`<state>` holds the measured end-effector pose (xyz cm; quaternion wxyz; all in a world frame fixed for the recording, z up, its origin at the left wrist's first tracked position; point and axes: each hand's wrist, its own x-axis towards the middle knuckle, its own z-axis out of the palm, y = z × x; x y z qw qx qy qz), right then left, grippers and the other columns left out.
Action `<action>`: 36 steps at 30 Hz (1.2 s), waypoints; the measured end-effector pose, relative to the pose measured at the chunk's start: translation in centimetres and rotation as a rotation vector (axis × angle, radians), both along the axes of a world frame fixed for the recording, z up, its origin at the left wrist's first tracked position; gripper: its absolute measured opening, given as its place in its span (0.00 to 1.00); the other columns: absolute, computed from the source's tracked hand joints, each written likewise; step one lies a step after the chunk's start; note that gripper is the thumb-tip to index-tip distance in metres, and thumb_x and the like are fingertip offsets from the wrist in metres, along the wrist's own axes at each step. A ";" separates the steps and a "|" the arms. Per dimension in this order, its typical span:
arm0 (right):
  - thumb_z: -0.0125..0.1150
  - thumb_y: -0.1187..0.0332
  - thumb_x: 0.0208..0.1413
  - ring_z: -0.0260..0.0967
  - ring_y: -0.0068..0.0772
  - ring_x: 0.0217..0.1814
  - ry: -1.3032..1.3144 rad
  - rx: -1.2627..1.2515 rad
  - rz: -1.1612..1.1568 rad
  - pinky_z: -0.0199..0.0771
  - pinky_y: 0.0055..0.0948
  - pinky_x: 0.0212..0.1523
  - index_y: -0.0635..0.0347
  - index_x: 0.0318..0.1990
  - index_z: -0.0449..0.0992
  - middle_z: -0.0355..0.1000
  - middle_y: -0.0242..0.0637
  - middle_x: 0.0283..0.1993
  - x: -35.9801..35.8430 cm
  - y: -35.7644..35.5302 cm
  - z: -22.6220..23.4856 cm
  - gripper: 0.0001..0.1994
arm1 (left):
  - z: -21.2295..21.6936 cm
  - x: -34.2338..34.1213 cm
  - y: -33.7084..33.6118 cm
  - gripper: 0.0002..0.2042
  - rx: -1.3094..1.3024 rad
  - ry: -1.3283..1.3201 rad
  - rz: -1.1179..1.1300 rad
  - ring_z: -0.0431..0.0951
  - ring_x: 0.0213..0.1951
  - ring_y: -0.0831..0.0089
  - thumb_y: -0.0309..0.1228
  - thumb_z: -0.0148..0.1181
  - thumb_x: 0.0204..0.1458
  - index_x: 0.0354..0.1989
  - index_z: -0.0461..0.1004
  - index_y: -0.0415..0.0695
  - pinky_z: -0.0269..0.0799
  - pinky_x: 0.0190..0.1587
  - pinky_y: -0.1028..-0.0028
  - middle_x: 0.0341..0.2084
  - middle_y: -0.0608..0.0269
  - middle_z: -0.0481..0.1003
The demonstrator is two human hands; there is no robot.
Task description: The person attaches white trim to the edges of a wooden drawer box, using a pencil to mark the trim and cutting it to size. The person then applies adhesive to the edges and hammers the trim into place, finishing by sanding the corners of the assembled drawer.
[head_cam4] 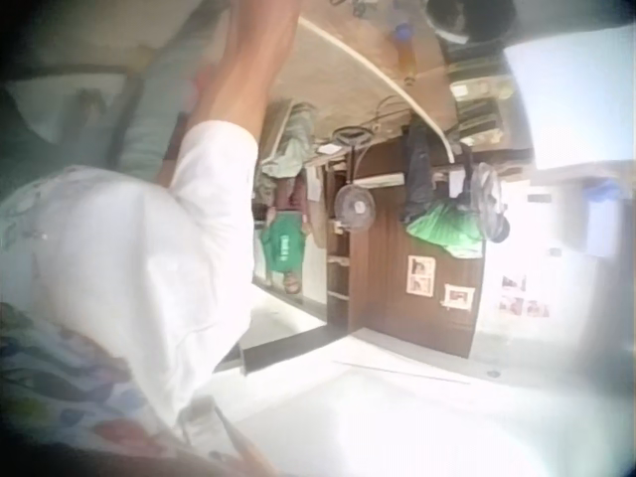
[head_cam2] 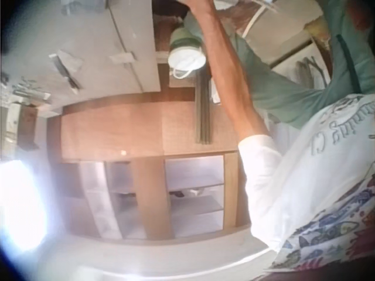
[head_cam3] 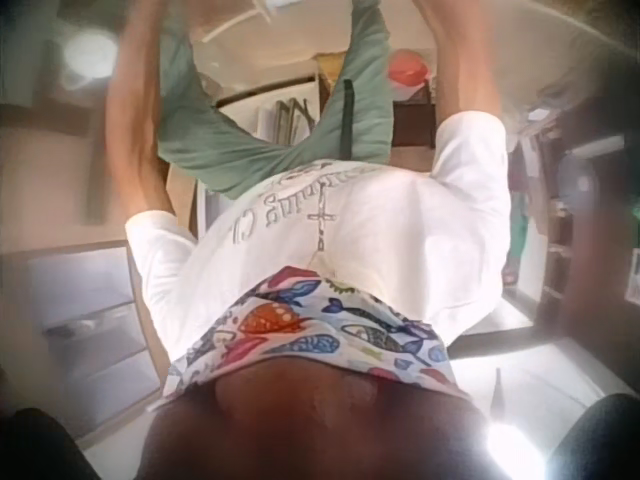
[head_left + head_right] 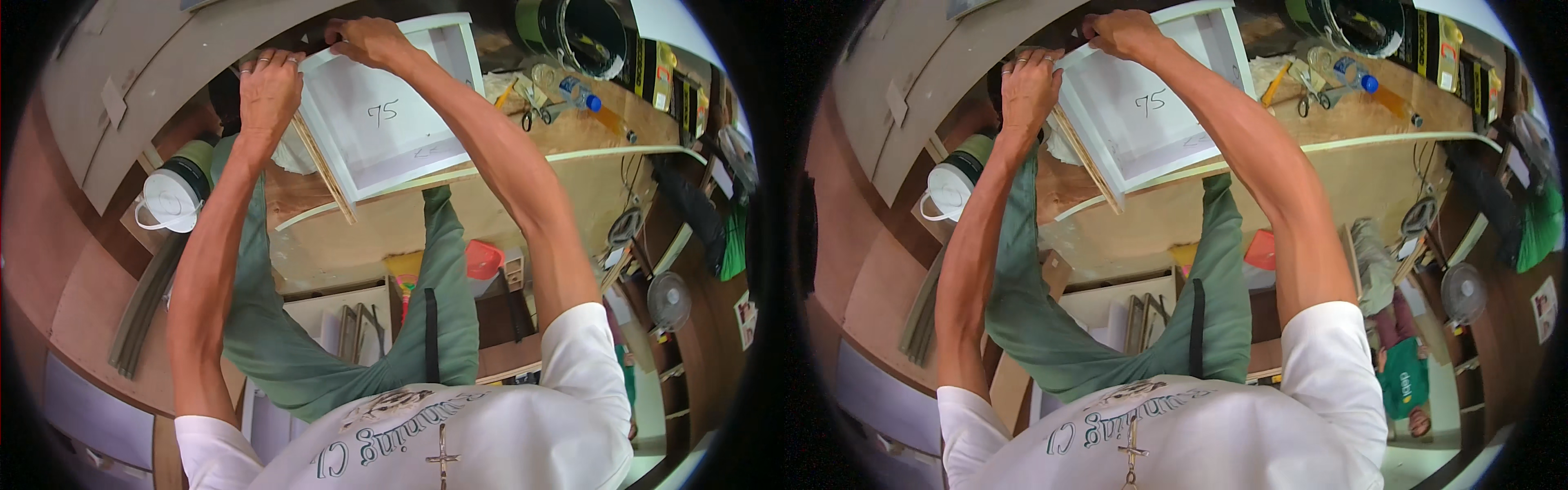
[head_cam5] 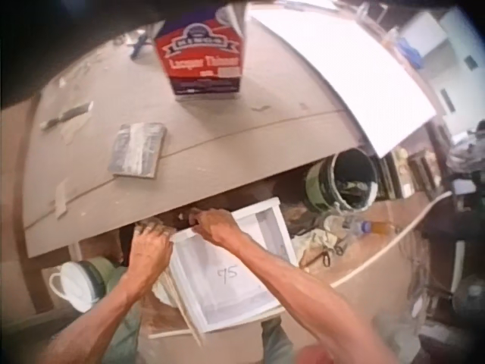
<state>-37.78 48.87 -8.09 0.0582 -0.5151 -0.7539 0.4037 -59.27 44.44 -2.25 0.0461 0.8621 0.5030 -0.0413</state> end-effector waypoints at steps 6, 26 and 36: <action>0.56 0.58 0.63 0.79 0.50 0.39 0.042 0.020 -0.034 0.76 0.47 0.42 0.46 0.46 0.78 0.81 0.39 0.34 0.2 -0.1 -1.5 0.10 | -1.3 0.4 1.5 0.19 -0.084 0.168 -0.057 0.80 0.51 0.60 0.38 0.71 0.49 0.51 0.82 0.51 0.71 0.56 0.55 0.42 0.60 0.82; 0.56 0.61 0.63 0.81 0.54 0.44 0.057 -0.030 -0.125 0.79 0.48 0.45 0.57 0.50 0.81 0.82 0.51 0.42 -0.4 -0.6 -1.6 0.14 | -1.7 -0.2 2.6 0.14 -0.195 0.143 -0.031 0.80 0.49 0.54 0.37 0.65 0.55 0.50 0.84 0.54 0.73 0.54 0.51 0.43 0.57 0.83; 0.56 0.60 0.62 0.78 0.52 0.38 0.083 -0.032 -0.088 0.75 0.48 0.42 0.47 0.43 0.77 0.80 0.39 0.32 0.4 -1.2 -0.6 0.07 | -1.4 0.5 2.4 0.13 -0.207 0.170 -0.006 0.80 0.49 0.55 0.38 0.66 0.55 0.48 0.85 0.55 0.73 0.55 0.51 0.41 0.56 0.83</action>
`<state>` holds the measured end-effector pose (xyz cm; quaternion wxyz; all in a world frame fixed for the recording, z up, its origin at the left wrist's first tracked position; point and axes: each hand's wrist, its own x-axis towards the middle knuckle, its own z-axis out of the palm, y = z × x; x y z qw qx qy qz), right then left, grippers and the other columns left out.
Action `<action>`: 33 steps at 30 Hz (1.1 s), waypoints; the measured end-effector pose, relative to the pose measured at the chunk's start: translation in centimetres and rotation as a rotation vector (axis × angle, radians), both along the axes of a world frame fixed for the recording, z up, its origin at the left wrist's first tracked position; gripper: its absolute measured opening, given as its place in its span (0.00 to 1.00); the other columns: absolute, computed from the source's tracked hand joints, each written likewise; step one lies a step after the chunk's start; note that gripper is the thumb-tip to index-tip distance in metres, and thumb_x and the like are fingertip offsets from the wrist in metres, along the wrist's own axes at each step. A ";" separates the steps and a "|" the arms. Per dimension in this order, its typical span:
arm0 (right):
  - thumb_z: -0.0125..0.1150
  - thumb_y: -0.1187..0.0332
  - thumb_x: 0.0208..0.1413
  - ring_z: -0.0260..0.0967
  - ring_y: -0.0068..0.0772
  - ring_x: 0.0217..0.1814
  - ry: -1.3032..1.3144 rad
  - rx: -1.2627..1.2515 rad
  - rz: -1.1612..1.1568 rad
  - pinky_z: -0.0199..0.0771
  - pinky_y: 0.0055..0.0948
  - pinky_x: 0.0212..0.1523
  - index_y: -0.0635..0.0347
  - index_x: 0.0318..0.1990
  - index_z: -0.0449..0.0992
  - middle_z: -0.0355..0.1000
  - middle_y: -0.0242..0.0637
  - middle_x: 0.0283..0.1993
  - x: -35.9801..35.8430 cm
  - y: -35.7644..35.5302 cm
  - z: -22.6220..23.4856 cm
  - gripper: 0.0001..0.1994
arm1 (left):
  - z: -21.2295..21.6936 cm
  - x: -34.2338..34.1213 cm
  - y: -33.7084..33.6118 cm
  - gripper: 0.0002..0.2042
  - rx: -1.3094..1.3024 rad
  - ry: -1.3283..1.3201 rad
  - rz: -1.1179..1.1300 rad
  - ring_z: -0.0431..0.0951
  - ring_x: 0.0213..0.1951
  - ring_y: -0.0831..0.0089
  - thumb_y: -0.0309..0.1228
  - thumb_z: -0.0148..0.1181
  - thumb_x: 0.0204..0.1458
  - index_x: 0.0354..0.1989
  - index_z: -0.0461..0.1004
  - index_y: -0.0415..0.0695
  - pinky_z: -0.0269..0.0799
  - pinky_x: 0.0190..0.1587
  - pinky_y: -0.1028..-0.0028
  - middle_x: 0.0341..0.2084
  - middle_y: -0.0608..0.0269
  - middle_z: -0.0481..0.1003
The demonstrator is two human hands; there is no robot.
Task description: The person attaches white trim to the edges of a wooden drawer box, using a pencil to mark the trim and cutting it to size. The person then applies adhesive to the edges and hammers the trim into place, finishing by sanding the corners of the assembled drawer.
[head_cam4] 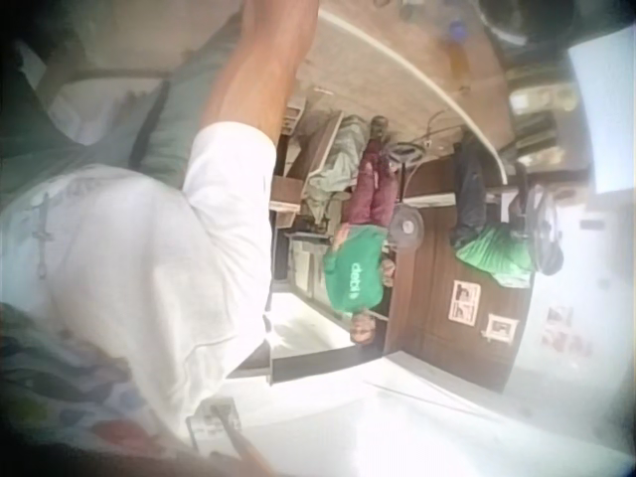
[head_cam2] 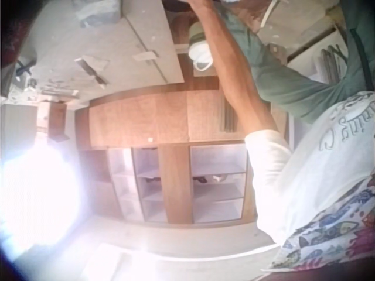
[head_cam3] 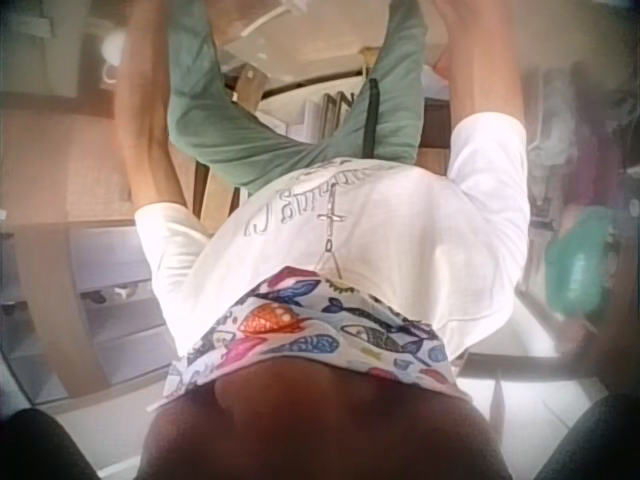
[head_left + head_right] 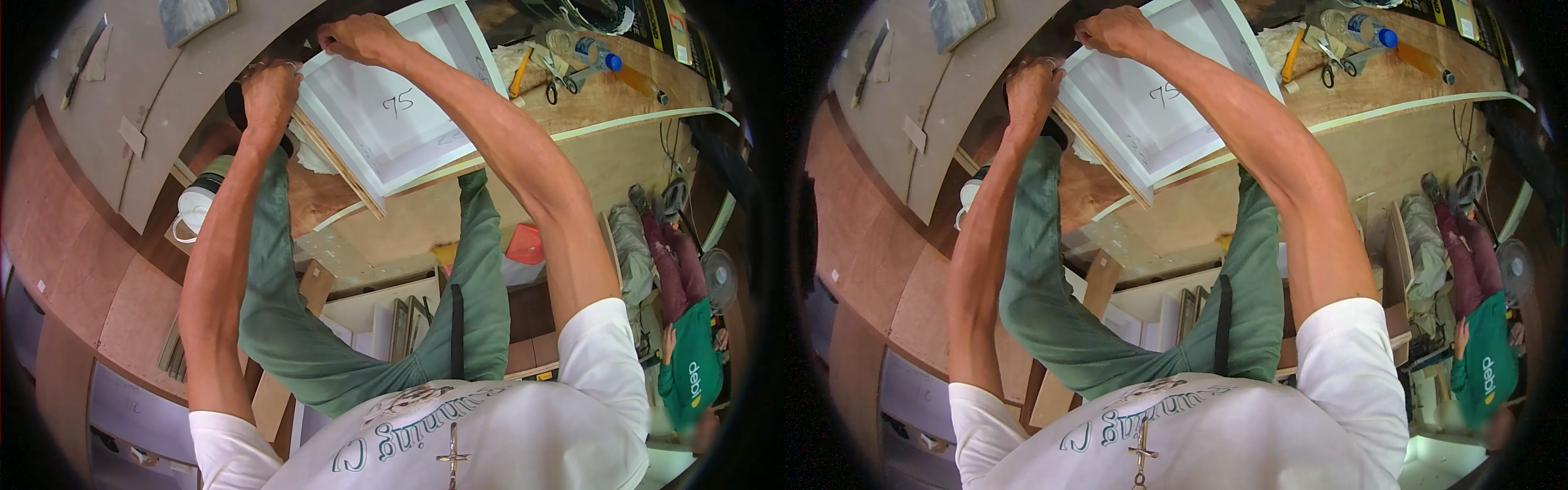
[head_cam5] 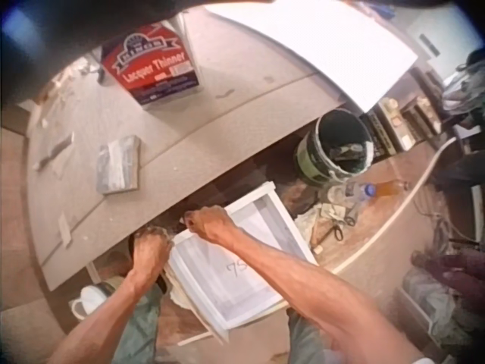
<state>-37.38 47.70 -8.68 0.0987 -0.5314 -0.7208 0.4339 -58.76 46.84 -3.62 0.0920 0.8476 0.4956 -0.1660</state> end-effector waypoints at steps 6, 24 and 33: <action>0.57 0.61 0.61 0.78 0.52 0.39 0.011 -0.030 -0.026 0.75 0.48 0.43 0.47 0.43 0.78 0.80 0.40 0.32 -0.1 0.1 0.2 0.07 | 0.0 0.3 -0.2 0.12 0.006 0.001 0.050 0.80 0.52 0.58 0.36 0.66 0.54 0.46 0.85 0.54 0.70 0.59 0.52 0.42 0.59 0.83; 0.54 0.59 0.64 0.81 0.50 0.41 -0.124 0.006 0.004 0.78 0.48 0.43 0.43 0.45 0.81 0.82 0.42 0.38 -0.5 0.4 0.4 0.10 | -0.5 0.2 0.4 0.11 -0.157 -0.123 0.365 0.82 0.46 0.52 0.38 0.67 0.53 0.44 0.86 0.53 0.72 0.55 0.57 0.42 0.57 0.84; 0.53 0.59 0.64 0.81 0.50 0.42 -0.107 0.029 0.004 0.78 0.48 0.44 0.42 0.46 0.81 0.83 0.41 0.39 -0.9 0.9 0.6 0.10 | -2.0 -1.2 0.9 0.08 -0.080 -0.277 0.349 0.82 0.43 0.54 0.35 0.67 0.50 0.37 0.86 0.50 0.73 0.52 0.58 0.37 0.59 0.84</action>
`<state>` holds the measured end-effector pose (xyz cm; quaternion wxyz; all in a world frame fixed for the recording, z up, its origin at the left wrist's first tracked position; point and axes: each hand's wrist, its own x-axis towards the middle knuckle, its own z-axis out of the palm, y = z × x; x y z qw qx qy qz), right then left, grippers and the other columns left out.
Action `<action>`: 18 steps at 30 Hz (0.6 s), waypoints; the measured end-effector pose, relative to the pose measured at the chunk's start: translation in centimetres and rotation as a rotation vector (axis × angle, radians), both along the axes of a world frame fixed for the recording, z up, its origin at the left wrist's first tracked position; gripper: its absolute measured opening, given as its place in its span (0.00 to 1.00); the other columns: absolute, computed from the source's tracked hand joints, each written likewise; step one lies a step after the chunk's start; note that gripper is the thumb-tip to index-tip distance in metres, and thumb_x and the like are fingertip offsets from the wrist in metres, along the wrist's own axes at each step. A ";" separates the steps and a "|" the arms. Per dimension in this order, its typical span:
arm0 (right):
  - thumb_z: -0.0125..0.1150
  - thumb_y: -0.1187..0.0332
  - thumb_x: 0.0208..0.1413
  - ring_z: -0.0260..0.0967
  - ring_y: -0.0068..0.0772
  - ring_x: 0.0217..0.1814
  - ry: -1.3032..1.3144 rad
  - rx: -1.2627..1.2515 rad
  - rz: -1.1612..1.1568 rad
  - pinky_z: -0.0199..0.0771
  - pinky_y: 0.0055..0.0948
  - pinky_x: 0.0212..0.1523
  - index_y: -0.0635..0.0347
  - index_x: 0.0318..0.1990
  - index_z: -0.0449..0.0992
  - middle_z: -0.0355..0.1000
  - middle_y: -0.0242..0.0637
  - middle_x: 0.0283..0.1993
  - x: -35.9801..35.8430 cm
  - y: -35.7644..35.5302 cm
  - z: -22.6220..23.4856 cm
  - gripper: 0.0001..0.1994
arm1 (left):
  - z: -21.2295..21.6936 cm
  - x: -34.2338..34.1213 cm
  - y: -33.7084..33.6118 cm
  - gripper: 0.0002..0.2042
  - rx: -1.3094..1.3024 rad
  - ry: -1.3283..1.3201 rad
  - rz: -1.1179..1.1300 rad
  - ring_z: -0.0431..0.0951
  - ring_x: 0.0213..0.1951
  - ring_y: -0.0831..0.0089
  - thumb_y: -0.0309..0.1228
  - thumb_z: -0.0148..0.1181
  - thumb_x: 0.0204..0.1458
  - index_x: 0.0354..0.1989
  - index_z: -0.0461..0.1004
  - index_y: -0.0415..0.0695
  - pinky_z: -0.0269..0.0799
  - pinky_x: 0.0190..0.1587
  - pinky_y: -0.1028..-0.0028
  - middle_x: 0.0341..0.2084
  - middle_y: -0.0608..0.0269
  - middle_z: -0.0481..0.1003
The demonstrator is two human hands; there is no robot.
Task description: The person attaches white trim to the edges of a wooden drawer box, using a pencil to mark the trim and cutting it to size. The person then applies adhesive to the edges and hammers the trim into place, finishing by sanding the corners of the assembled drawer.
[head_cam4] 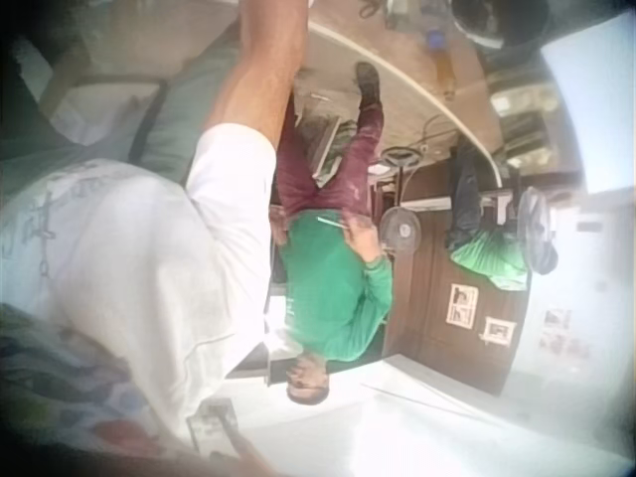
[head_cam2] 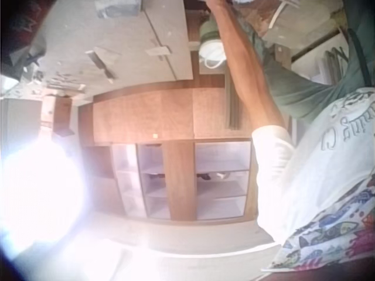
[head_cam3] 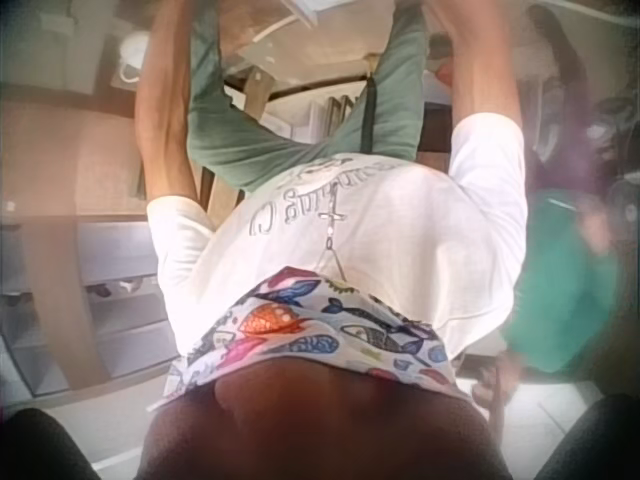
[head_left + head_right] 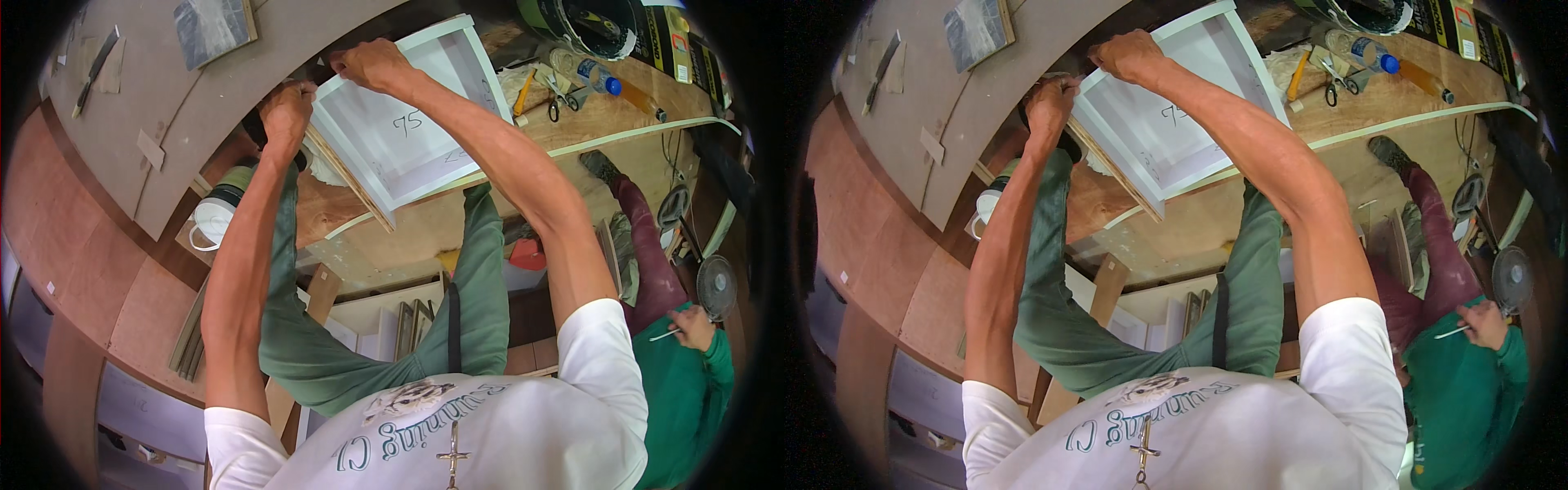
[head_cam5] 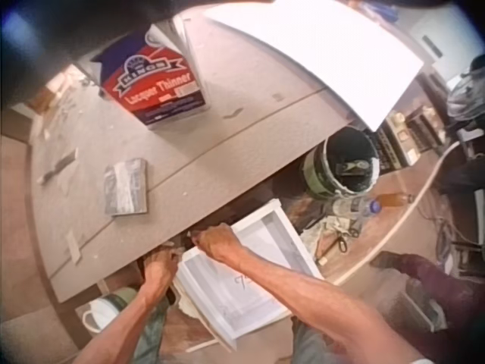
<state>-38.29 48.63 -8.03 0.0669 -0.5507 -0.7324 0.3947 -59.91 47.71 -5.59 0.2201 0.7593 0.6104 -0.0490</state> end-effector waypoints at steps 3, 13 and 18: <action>0.52 0.61 0.64 0.81 0.48 0.43 -0.033 -0.021 0.053 0.78 0.47 0.45 0.41 0.47 0.81 0.83 0.40 0.40 0.1 0.1 0.1 0.10 | 0.5 0.8 0.4 0.07 -0.148 0.010 0.102 0.82 0.43 0.54 0.34 0.66 0.51 0.34 0.84 0.47 0.74 0.51 0.58 0.37 0.58 0.83; 0.53 0.65 0.61 0.82 0.46 0.46 -0.017 0.011 0.018 0.79 0.46 0.46 0.39 0.53 0.80 0.83 0.40 0.44 0.1 -0.1 -1.0 0.15 | 1.9 1.5 -0.6 0.12 -0.091 0.030 -0.066 0.82 0.45 0.55 0.36 0.68 0.51 0.43 0.82 0.47 0.75 0.50 0.57 0.40 0.58 0.83; 0.55 0.65 0.59 0.82 0.48 0.47 -0.049 -0.010 0.027 0.80 0.46 0.45 0.41 0.55 0.80 0.83 0.41 0.44 0.0 0.2 0.4 0.17 | 2.0 1.0 -0.3 0.14 -0.015 0.116 -0.139 0.81 0.48 0.55 0.39 0.71 0.49 0.44 0.83 0.50 0.71 0.56 0.55 0.40 0.57 0.83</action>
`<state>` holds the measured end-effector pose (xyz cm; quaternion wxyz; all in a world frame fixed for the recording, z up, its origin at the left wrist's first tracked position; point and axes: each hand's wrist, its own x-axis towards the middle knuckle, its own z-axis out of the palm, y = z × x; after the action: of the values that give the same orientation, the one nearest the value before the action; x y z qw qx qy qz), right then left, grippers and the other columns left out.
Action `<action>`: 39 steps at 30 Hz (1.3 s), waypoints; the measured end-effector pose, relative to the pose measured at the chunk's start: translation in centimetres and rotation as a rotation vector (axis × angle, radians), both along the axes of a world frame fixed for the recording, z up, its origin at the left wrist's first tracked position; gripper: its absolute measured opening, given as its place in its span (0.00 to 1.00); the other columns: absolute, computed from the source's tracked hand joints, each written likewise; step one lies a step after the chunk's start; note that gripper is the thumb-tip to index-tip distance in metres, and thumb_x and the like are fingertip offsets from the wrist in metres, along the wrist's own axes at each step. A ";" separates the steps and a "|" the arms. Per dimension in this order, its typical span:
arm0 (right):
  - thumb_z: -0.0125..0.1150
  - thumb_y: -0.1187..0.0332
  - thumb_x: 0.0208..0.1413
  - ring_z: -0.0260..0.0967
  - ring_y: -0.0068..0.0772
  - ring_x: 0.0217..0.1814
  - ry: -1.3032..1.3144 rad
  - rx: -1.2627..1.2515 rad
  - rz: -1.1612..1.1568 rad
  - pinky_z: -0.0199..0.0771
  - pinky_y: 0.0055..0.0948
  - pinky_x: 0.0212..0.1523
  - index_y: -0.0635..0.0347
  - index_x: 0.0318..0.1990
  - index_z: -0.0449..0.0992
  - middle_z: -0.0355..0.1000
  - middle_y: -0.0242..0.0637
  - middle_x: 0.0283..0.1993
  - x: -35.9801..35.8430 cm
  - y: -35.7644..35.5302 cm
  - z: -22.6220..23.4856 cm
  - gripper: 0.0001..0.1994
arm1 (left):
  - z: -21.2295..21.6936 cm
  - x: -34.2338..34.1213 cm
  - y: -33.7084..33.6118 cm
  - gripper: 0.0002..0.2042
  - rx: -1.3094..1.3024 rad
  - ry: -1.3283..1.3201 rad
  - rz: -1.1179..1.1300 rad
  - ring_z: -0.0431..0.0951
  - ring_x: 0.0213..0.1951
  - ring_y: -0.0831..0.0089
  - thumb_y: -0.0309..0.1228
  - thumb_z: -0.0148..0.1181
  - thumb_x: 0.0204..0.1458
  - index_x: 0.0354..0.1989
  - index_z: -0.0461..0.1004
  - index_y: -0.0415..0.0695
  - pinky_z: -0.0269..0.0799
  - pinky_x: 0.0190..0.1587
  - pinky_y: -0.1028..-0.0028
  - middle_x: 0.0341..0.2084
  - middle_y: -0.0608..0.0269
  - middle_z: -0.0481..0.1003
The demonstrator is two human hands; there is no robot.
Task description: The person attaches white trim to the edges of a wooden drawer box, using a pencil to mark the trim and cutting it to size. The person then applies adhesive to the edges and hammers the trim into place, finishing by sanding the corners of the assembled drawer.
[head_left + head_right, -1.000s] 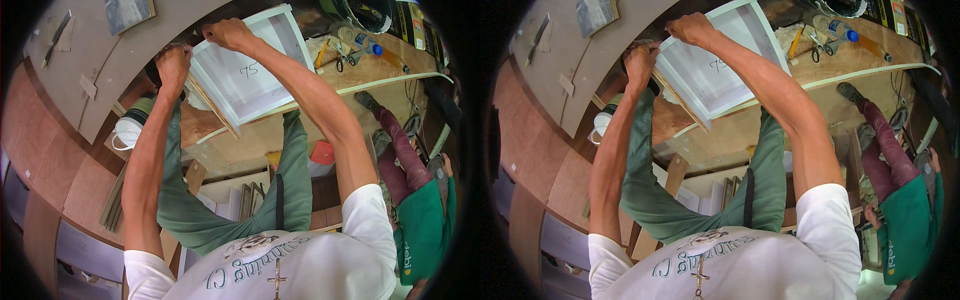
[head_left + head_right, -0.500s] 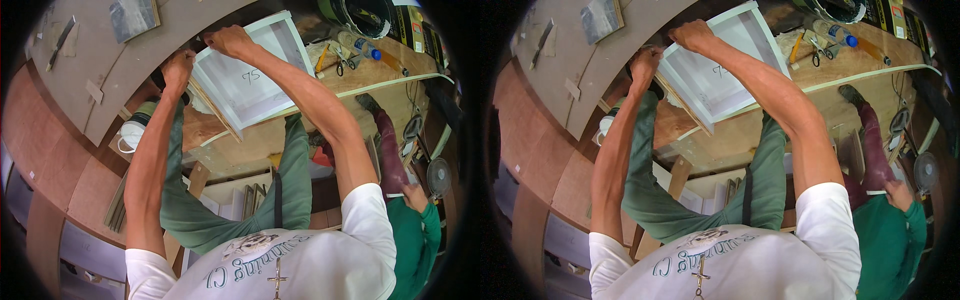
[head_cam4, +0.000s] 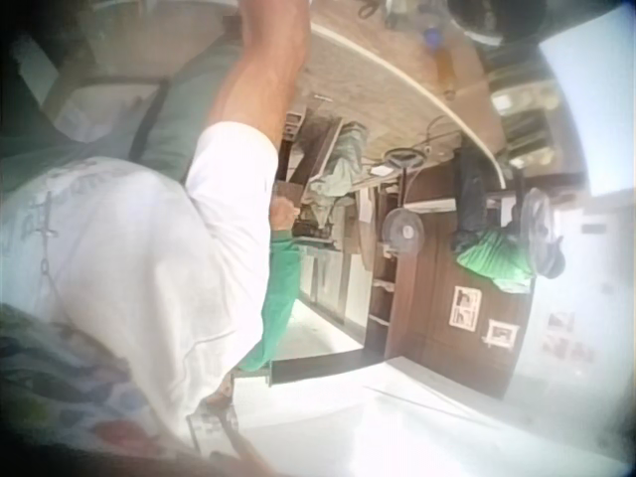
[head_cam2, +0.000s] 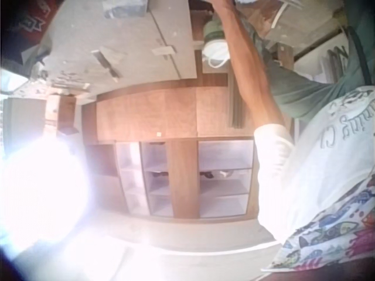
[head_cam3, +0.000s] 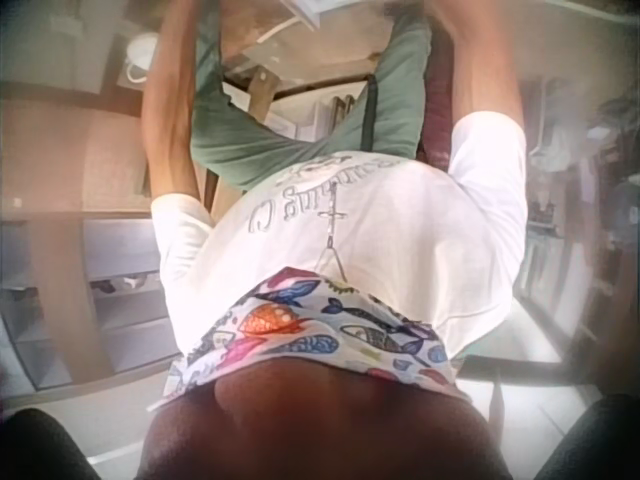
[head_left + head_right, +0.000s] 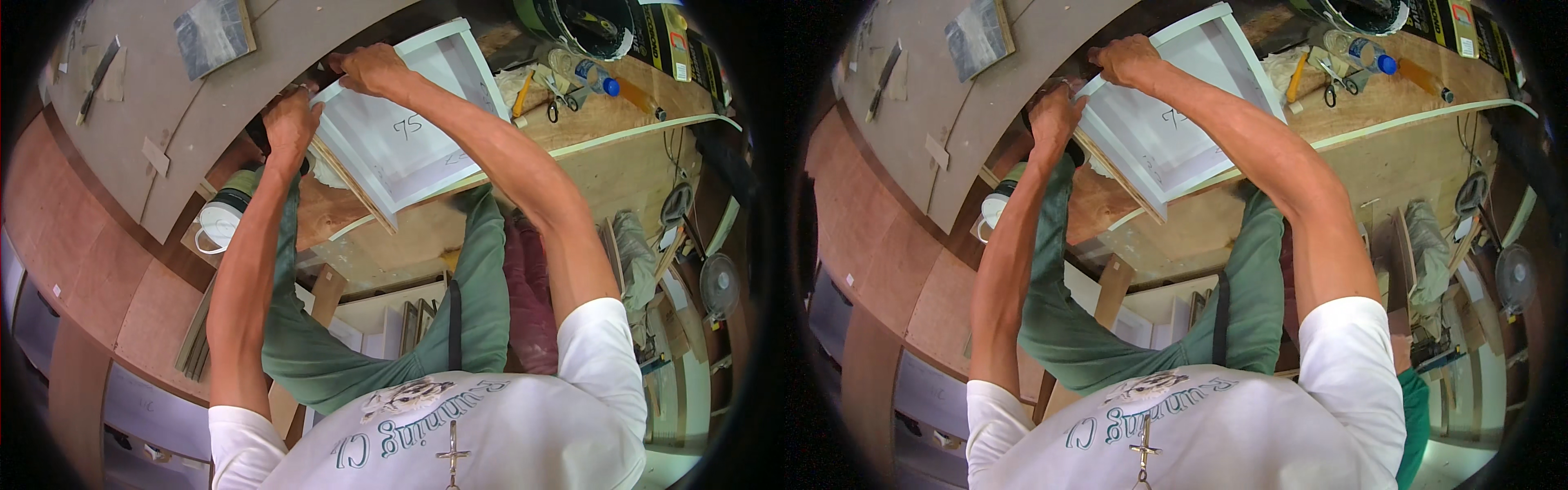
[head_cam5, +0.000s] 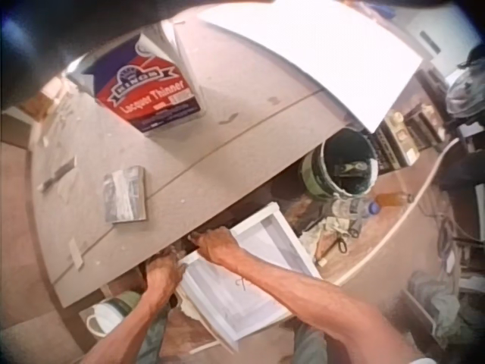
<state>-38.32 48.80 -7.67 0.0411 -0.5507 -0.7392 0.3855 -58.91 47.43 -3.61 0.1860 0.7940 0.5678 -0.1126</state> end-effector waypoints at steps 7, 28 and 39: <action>0.64 0.61 0.53 0.82 0.46 0.42 0.014 0.271 -0.030 0.81 0.45 0.37 0.44 0.46 0.84 0.82 0.39 0.36 3.3 -0.1 -0.4 0.13 | 0.5 0.4 0.2 0.14 0.025 0.038 -0.049 0.81 0.46 0.55 0.39 0.71 0.48 0.44 0.83 0.52 0.70 0.56 0.54 0.39 0.58 0.82; 0.61 0.58 0.61 0.80 0.45 0.47 -0.011 -0.102 -0.007 0.79 0.46 0.45 0.45 0.43 0.83 0.82 0.38 0.43 5.6 1.2 0.5 0.09 | -2.0 2.3 -1.3 0.13 0.190 0.015 -0.140 0.80 0.46 0.59 0.40 0.68 0.53 0.47 0.82 0.54 0.66 0.59 0.57 0.40 0.65 0.80; 0.63 0.55 0.60 0.78 0.49 0.50 0.004 0.064 -0.005 0.79 0.49 0.47 0.49 0.47 0.82 0.82 0.42 0.44 6.8 0.8 -0.7 0.14 | -1.5 2.7 -1.6 0.15 0.088 0.077 -0.028 0.80 0.48 0.56 0.40 0.67 0.54 0.51 0.80 0.55 0.70 0.55 0.53 0.46 0.62 0.79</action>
<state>-31.57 49.57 -8.42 0.0610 -0.5501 -0.7497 0.3628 -56.18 45.79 -5.10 0.1272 0.8044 0.5677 -0.1204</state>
